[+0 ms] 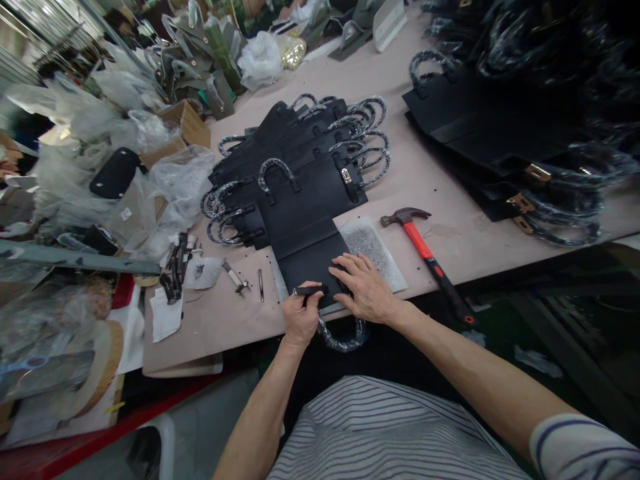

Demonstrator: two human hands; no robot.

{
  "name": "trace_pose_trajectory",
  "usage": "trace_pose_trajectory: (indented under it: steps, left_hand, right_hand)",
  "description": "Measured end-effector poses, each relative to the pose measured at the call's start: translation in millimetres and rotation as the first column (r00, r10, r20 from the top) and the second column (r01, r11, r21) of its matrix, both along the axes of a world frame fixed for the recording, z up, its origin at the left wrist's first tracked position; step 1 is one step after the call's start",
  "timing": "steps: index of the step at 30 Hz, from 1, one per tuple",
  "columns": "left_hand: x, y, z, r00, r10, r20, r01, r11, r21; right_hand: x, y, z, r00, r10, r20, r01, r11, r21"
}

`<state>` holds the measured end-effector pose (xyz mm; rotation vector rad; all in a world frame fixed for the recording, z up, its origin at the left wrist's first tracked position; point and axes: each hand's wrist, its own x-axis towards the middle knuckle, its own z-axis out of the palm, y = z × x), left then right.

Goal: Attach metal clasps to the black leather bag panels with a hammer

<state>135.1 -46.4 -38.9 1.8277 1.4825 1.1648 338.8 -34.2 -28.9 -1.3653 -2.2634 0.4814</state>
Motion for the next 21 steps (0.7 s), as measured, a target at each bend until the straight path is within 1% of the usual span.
trace_pose_trajectory:
  steps: [5,10,14,18,21]
  left_hand:
    - [2,0,0.2,0.999,-0.002,-0.039,0.004,0.999,0.053]
    - [7,3,2.6,0.993,-0.055,-0.103,0.067,0.99,0.121]
    - [13,6,5.2,0.983,-0.098,-0.155,0.113,0.989,0.092]
    - [15,7,5.8,0.989,-0.061,-0.138,0.072,0.995,0.072]
    - [13,6,4.6,0.989,-0.06,-0.138,0.071,0.995,0.074]
  right_hand:
    - [0,0,1.0,1.0,-0.002,0.0,0.002,1.0,-0.008]
    - [0,0,0.5,1.0,-0.006,-0.008,0.005,1.0,-0.018]
    - [0,-1,-0.3,1.0,-0.008,-0.011,0.008,1.0,-0.007]
    - [1,-1,-1.4,1.0,0.003,-0.023,-0.003,1.0,0.003]
    - [1,-1,-1.9,1.0,0.005,-0.031,-0.005,1.0,0.0]
